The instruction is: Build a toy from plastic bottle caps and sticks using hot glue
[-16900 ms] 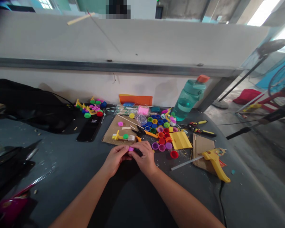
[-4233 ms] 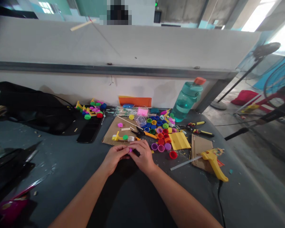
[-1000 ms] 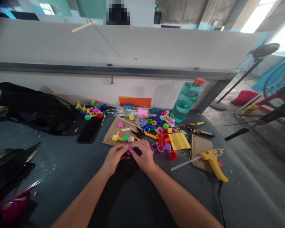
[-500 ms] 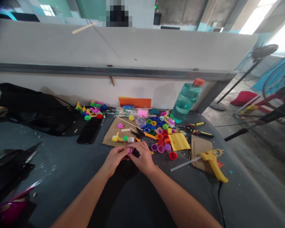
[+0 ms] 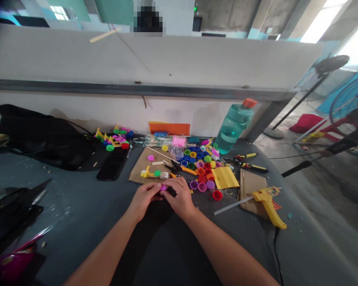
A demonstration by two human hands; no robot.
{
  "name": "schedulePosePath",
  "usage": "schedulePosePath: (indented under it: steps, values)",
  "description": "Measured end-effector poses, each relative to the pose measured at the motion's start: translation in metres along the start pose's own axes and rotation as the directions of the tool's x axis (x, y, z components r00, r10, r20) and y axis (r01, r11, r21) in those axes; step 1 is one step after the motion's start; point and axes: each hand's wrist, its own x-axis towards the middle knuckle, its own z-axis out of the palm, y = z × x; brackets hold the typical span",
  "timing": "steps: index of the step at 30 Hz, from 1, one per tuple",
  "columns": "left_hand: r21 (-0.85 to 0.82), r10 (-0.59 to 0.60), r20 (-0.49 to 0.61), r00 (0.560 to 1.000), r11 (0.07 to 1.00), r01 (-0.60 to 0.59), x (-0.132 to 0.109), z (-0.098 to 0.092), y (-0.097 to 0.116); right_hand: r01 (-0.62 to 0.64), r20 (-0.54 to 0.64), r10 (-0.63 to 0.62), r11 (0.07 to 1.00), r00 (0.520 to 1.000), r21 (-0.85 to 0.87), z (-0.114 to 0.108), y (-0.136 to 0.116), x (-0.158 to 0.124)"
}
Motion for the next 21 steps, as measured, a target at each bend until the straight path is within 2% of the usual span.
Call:
schedulePosePath:
  steps: [7,21]
  values:
    - [0.029,-0.008,0.033,0.999,1.0,0.007,-0.0002,-0.0004,0.0,-0.012,-0.005,0.012,1.0,1.0,0.003,0.0001,0.0014,-0.0005]
    - [0.039,-0.006,0.027,1.0,0.999,0.005,-0.0013,0.0007,0.0012,0.007,0.018,-0.007,1.0,1.0,0.001,0.0002,-0.0015,0.0002]
